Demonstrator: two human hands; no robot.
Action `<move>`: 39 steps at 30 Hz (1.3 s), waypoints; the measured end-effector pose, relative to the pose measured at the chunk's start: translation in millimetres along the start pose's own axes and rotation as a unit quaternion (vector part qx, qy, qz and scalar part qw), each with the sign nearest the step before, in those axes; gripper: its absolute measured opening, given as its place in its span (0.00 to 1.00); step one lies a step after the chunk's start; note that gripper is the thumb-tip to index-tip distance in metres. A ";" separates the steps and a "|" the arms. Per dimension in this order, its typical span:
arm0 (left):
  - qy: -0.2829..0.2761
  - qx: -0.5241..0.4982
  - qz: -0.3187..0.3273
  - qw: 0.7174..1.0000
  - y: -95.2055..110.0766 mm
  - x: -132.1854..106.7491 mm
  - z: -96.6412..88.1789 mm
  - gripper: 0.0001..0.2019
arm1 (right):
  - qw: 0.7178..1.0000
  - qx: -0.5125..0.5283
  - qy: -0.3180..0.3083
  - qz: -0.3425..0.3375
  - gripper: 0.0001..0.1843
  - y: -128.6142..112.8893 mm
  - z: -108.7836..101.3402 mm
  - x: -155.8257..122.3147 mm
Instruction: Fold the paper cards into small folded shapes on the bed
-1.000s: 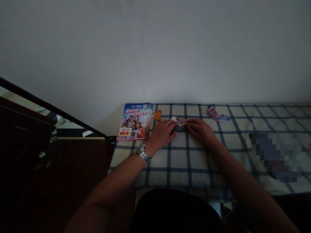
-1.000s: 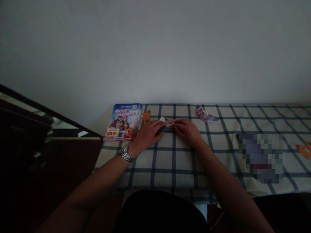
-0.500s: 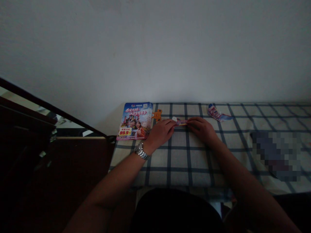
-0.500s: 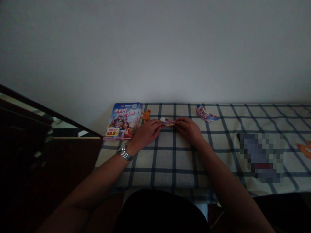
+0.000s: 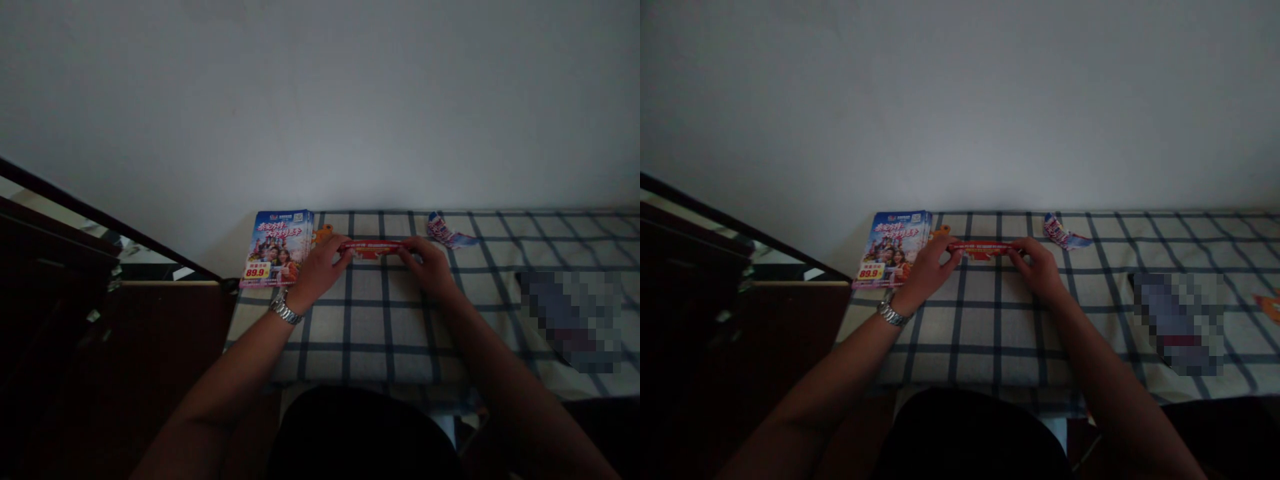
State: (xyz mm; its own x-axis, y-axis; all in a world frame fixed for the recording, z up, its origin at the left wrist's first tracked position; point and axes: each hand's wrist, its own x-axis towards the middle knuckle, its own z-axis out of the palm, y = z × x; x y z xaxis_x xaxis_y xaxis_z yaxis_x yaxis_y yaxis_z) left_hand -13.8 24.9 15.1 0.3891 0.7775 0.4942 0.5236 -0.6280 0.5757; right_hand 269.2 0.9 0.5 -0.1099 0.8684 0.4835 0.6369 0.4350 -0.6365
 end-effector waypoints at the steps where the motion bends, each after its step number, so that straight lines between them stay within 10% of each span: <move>1: 0.003 -0.012 -0.015 1.000 -0.9 -0.3 1.3 0.07 | 1.000 0.003 -0.002 0.019 0.13 -0.1 0.4 -0.6; 14: -0.049 -0.090 -0.125 0.987 -11.2 0.1 9.0 0.16 | 0.994 0.001 -0.054 0.099 0.16 12.0 9.6 -3.2; 29: -0.043 0.057 -0.052 0.996 -15.3 -5.2 21.1 0.20 | 0.993 -0.099 -0.062 -0.018 0.30 16.6 13.0 -1.3; 34: -0.024 0.110 -0.020 0.993 -4.8 -3.8 15.0 0.20 | 0.994 -0.089 -0.052 -0.033 0.19 18.1 15.7 -1.8; 39: -0.123 0.054 0.062 0.989 8.7 -3.8 10.7 0.12 | 0.993 -0.076 -0.072 -0.057 0.11 19.5 17.6 -0.5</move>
State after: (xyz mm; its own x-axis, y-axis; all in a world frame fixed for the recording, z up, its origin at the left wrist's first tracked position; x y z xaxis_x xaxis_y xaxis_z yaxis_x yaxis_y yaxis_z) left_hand -2.7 16.9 11.2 0.6212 0.6882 0.3748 0.5336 -0.7217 0.4409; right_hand 268.2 13.1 -22.8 -0.2884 0.8451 0.4501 0.7208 0.5010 -0.4789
